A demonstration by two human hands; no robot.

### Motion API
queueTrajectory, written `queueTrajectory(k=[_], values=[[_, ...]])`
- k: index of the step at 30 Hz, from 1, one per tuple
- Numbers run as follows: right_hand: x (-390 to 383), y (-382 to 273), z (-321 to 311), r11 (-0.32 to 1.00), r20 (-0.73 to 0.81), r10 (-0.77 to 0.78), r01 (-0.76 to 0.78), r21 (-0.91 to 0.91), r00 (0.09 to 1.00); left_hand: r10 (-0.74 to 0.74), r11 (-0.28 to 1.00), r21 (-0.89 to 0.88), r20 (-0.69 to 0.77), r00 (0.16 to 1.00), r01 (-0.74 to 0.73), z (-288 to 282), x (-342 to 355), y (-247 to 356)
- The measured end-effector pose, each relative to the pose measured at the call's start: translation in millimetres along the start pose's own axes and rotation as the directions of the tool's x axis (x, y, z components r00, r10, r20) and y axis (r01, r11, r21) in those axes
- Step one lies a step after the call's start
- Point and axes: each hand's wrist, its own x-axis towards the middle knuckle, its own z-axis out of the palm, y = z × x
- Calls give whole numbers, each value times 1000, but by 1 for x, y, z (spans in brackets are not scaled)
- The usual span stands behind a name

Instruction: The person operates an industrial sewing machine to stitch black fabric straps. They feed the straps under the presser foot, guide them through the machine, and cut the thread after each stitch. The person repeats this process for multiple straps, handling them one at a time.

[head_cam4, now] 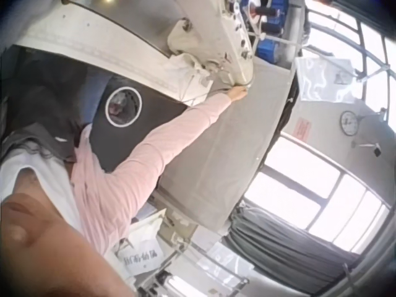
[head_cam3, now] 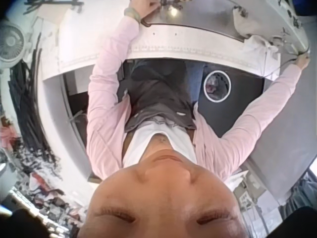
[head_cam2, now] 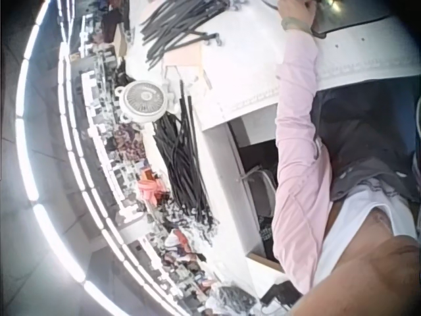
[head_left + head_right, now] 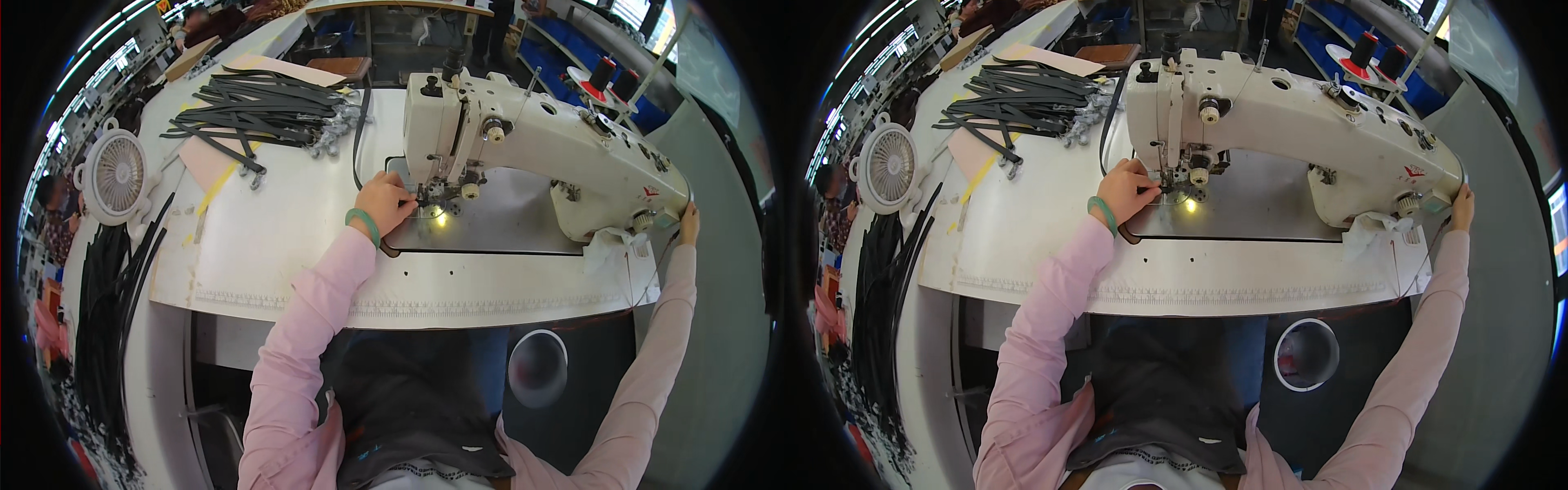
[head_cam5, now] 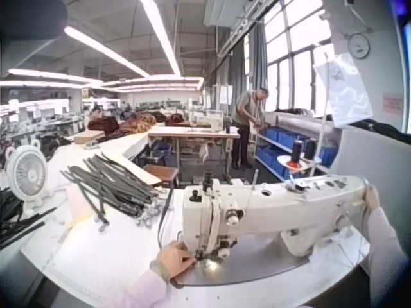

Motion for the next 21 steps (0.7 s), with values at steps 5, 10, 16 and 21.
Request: queueTrajectory(k=[5,10,16,21], values=[[-50,31,33,949,2,131,-126,290,991,4,1000,9,-13,1000,-4,0,-1,-3],[-62,-18,45,949,-93,110,-77,304,990,-63,997,34,23,998,62,-5,-6,-4],[-44,-15,21,972,37,156,-160,171,987,-41,999,23,7,999,40,1,0,-5],[-70,10,32,860,52,232,-230,456,971,-15,1000,11,5,1000,15,2,3,-4]])
